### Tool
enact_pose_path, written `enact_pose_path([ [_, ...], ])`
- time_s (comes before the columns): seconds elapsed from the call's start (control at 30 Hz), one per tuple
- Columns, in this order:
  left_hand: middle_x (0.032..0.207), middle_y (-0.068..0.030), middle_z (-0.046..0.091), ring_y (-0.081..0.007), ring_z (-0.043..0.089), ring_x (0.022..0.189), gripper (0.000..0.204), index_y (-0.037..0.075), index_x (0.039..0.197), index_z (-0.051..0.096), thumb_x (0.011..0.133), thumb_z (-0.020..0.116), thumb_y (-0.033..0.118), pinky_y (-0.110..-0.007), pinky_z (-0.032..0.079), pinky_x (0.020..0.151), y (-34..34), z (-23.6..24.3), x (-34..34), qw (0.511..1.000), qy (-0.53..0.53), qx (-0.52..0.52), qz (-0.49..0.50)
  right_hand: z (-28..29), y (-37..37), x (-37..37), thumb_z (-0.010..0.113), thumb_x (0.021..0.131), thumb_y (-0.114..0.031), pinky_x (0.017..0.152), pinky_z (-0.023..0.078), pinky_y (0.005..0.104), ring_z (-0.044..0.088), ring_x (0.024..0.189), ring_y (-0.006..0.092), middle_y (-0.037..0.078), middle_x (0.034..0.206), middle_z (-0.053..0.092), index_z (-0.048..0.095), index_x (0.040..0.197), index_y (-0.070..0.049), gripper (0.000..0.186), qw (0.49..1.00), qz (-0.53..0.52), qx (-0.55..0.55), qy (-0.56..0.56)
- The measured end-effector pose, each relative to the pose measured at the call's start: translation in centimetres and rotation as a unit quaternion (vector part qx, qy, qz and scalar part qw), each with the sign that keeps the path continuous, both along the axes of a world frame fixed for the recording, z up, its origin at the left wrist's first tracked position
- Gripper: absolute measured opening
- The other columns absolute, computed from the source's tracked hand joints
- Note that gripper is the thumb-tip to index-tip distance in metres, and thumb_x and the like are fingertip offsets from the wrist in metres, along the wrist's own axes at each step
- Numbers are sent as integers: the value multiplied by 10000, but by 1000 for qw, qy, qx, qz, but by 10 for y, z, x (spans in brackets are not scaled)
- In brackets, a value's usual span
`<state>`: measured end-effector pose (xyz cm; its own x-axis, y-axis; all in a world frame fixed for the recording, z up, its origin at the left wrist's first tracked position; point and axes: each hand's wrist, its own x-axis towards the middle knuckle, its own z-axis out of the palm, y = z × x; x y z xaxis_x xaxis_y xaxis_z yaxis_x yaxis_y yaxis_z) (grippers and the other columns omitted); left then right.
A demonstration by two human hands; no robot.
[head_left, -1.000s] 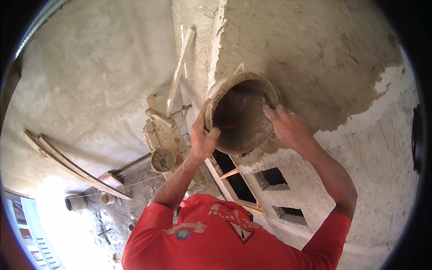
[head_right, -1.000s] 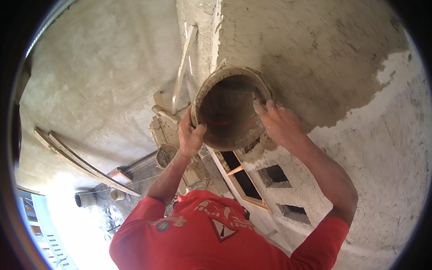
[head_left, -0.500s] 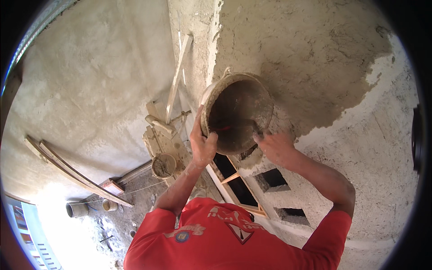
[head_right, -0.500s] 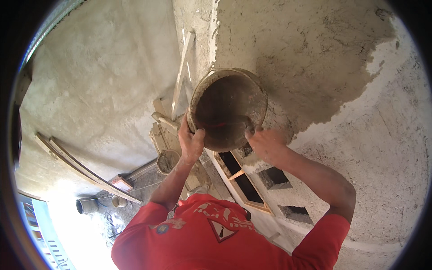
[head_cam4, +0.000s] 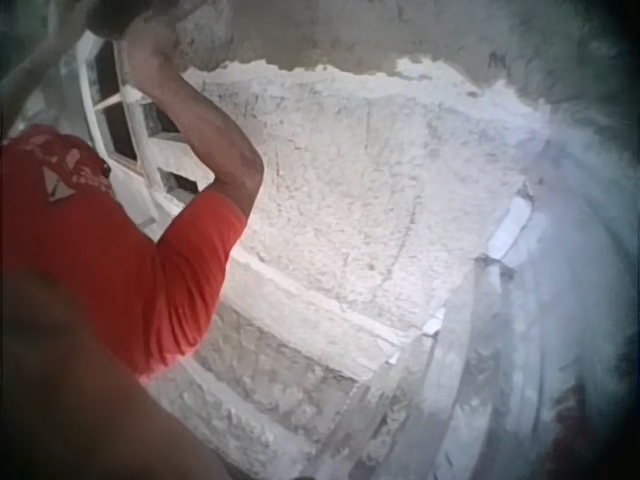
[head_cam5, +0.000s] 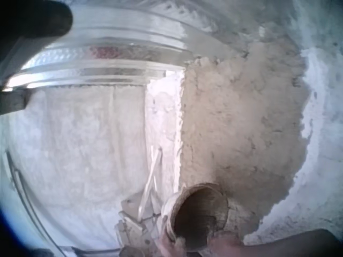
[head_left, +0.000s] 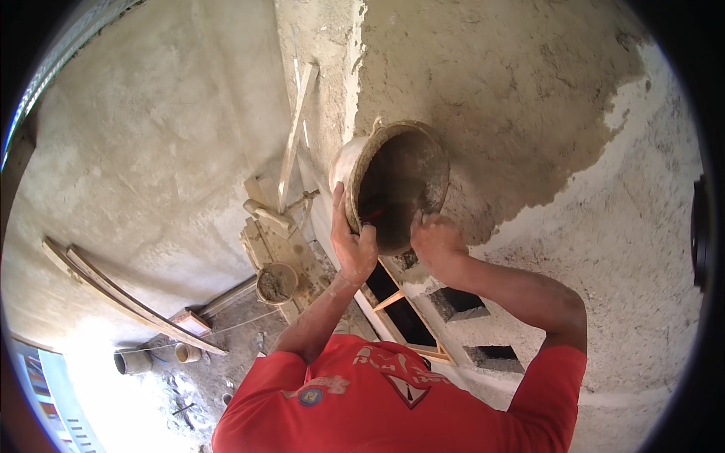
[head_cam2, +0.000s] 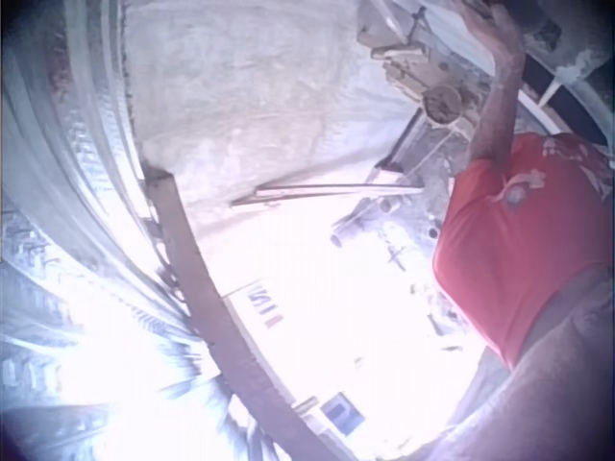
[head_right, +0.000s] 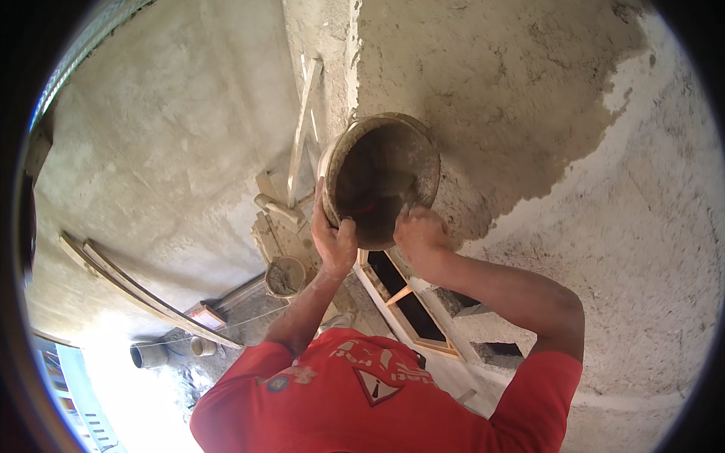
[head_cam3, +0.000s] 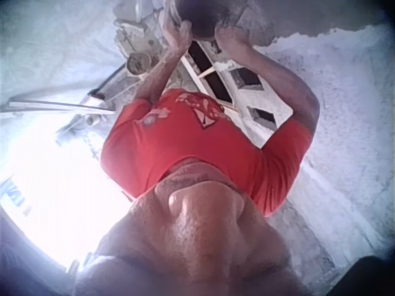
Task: The person applies wet mortar to a wall opening using a trowel and then uses a wooden board to level the surface. They also scoop more mortar from a bucket.
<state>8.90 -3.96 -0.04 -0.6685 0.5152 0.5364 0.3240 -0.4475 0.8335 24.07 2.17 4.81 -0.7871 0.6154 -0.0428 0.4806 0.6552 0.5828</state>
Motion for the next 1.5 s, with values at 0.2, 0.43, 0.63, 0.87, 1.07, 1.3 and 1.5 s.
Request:
enact_pose_path([
  [0.2, 1470, -269, 343, -357, 338, 1382, 698, -108, 1369, 364, 681, 474, -56, -369, 275, 1120, -3, -5, -3, 999, 41, -28, -20, 77, -11, 13, 550, 824, -83, 590, 564, 362, 685, 784, 292, 219, 896, 648, 467, 1326, 47, 526, 982, 4, -185, 34],
  [0.43, 1473, -260, 344, -324, 342, 1382, 695, -108, 1372, 366, 685, 457, -65, -363, 276, 1118, 2, -2, 6, 997, -50, 3, -60, 44, 12, 2, 527, 823, -73, 602, 562, 335, 678, 767, 274, 244, 927, 642, 474, 1328, 40, 519, 997, 1, 5, 81],
  [0.63, 1472, -250, 351, -312, 345, 1381, 699, -92, 1378, 371, 686, 461, -52, -360, 278, 1117, -3, -8, 0, 1000, -11, -11, -16, 73, -4, 34, 520, 835, -55, 640, 572, 383, 681, 797, 335, 272, 943, 630, 435, 1334, 71, 522, 967, -46, -248, 25],
  [0.87, 1475, -257, 342, -331, 335, 1387, 705, -85, 1384, 364, 688, 467, -47, -372, 271, 1123, -1, -5, 1, 998, -46, 1, -40, 64, 7, 40, 531, 815, -30, 667, 560, 430, 685, 800, 364, 276, 909, 629, 462, 1275, 76, 477, 975, -128, -163, 76],
  [1.07, 1392, -186, 456, -235, 448, 1277, 713, -57, 1403, 377, 696, 455, -18, -333, 325, 1074, 3, -10, 10, 999, 45, 17, 14, 46, 0, 30, 553, 831, -105, 734, 528, 456, 668, 841, 371, 261, 927, 641, 509, 1167, 31, 365, 926, -69, -352, 119],
  [1.3, 1471, -211, 368, -267, 381, 1350, 696, -66, 1388, 381, 696, 460, -62, -336, 294, 1099, -13, -9, -7, 996, -54, -9, -70, 126, 1, 89, 566, 872, -170, 790, 510, 441, 667, 881, 334, 200, 971, 660, 506, 1287, -51, 436, 890, -58, -350, 287],
  [1.5, 1392, -162, 463, -220, 437, 1285, 712, -58, 1400, 377, 693, 452, -70, -319, 315, 1078, -17, 3, -12, 993, -91, -25, -70, 117, -19, 99, 563, 874, -153, 821, 514, 404, 660, 913, 340, 207, 1052, 655, 500, 1348, -111, 480, 873, -38, -451, 179],
])
